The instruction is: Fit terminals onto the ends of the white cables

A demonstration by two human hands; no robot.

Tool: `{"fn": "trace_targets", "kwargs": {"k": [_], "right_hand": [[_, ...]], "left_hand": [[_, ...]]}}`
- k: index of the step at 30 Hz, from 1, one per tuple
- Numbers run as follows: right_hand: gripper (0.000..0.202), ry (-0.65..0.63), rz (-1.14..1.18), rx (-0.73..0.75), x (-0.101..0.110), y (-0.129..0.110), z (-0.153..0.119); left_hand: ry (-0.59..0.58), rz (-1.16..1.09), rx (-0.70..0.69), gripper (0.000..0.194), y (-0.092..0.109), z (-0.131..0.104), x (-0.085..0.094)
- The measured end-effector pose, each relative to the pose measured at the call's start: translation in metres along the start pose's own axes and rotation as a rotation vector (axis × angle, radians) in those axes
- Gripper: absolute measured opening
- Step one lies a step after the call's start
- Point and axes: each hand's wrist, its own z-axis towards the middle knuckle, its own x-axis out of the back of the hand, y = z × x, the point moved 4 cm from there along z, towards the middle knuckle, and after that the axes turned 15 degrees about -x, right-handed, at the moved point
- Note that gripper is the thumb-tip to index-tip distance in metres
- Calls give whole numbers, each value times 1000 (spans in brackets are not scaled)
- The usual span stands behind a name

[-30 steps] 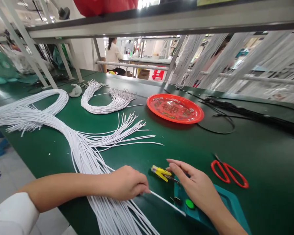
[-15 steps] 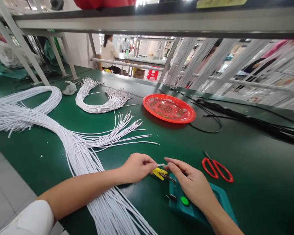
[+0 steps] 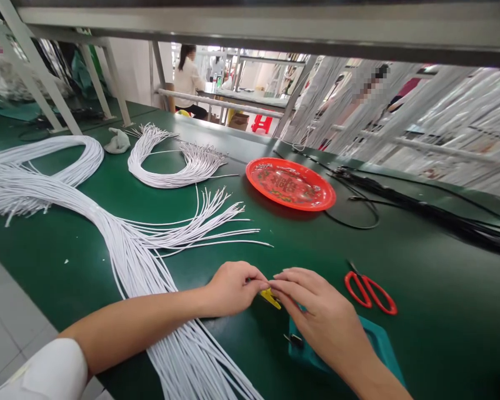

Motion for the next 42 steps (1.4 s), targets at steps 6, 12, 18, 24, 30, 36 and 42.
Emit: {"fn": "trace_targets", "kwargs": {"k": [6,12,18,24,30,36,42], "right_hand": [[11,-89,203,-226,9,2,9],[19,-129,904,-874,-25,10,-2],[28,19,1075,-1124,-49,9,-13],[35,22,522,-1066,-40,14,-21],[30,102,-22,-495,-26,-6,-9],[23,107,-272,-214,-21,-12,-4],[25,-46,-37,-399,-16,-8,-6]], "left_hand": [[52,-387,-40,19,7,2,1],[70,-816,132,35,5,3,-2],[186,-895,164,31,-3,2,-4],[171,-492,115,26,-5,-3,-8],[154,-326,107,29,-10,-8,-14],[169,-410,174,26,-10,-7,-13],[217,-519,181,24,-7,-7,-11]]}}
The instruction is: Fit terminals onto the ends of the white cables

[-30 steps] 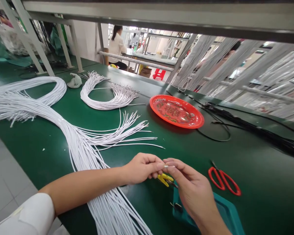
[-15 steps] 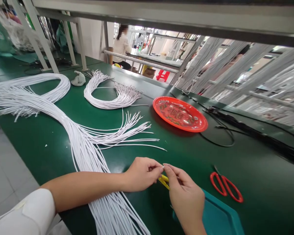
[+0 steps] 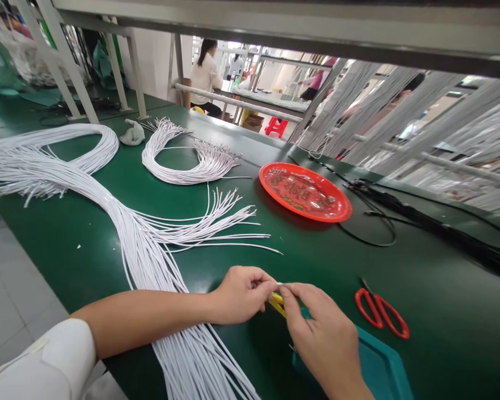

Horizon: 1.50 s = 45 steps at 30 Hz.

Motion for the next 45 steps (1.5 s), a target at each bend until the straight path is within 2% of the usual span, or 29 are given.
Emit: {"fn": "trace_targets", "kwargs": {"k": [3,4,7,9,14,17,19,23,27,31,33,35,37,39,42,45], "right_hand": [[29,-163,108,-171,0,5,-2],[29,-162,129,-226,1,7,-3],[30,-46,167,-311,7,13,-2],[33,-12,180,-256,7,11,1],[24,-49,148,-55,2,3,7],[24,-67,110,-48,2,2,8],[25,-108,111,-111,1,4,9],[29,-306,282,-349,-3,11,11],[28,-505,613,-562,-8,18,13],[26,-769,935,-754,-12,18,11],[26,-875,1022,-826,-13,15,9],[25,-925,1060,-881,-13,13,5],[26,-931,1036,-904,-13,12,2],[29,-873,927,-889,-15,16,0],[33,-636,762,-826,-14,25,2],[44,-477,676,-709,-12,28,5]], "left_hand": [[37,-38,-29,23,2,2,3],[37,-43,-26,24,2,2,3],[10,-39,10,25,1,2,2],[-6,-47,31,24,0,1,0],[-13,-38,37,23,-5,1,-2],[-9,55,-2,20,-6,1,0],[-6,150,-57,17,-4,0,1],[4,232,-130,13,0,0,3],[13,115,-124,12,0,2,2],[-24,25,-125,10,5,3,0],[-39,15,-146,9,8,3,0],[-42,12,-147,8,10,2,-1],[-31,-38,-74,7,8,1,-2],[-3,-122,36,9,4,1,-3],[47,-193,126,15,1,3,-2],[68,-181,111,18,1,4,0]]}}
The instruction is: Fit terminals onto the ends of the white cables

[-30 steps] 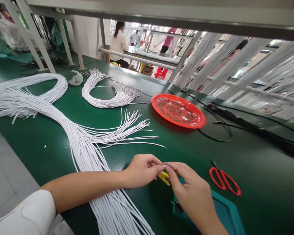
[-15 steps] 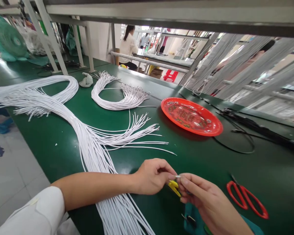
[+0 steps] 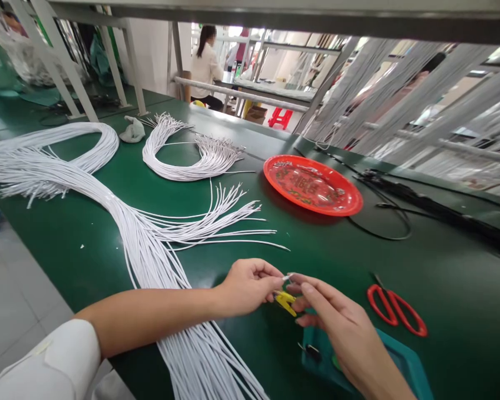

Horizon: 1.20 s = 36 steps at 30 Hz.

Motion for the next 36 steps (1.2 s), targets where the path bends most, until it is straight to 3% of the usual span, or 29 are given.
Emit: {"fn": "trace_targets", "kwargs": {"k": [3,7,10,15,19,25,30,36], "right_hand": [[32,120,-275,238,-2,-8,-2],[23,385,-747,700,-7,-17,-11],[23,471,-1002,852,-8,-14,-14],[23,526,-1140,805,7,-5,-13],[29,379,-1344,767,6,6,-9],[18,322,-1502,605,-5,-5,-9],[14,181,-1507,483,-8,-15,-4],[16,163,-1466,448,-5,-13,1]], "left_hand": [[3,58,-38,19,-2,0,2],[-75,249,-65,17,-8,-2,2],[-132,287,4,17,-16,-1,3],[-111,266,-23,35,-22,4,6],[-170,295,-51,50,-18,6,7],[-195,331,15,41,-16,6,7],[-194,311,122,46,-20,6,8],[-224,372,139,46,-32,8,11]]}}
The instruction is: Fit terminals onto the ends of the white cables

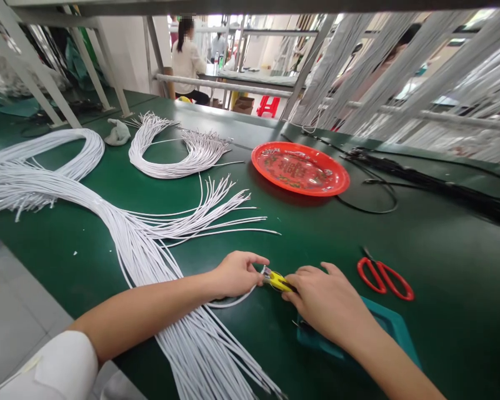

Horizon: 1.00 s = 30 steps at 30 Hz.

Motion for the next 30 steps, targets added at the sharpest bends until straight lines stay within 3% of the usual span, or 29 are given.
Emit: {"fn": "trace_targets", "kwargs": {"k": [7,12,20,27,30], "right_hand": [[15,36,48,14,-6,2,-2],[45,42,157,-24,-17,9,-2],[52,20,227,-44,-22,13,0],[57,48,348,-64,-23,17,0],[54,8,439,-98,-22,21,1]], "left_hand": [[-30,118,-81,43,-8,2,0],[-21,160,-88,43,-3,-1,2],[30,149,-109,42,1,-1,6],[187,-137,-107,55,20,-4,10],[150,-344,-73,49,29,-6,8]]}}
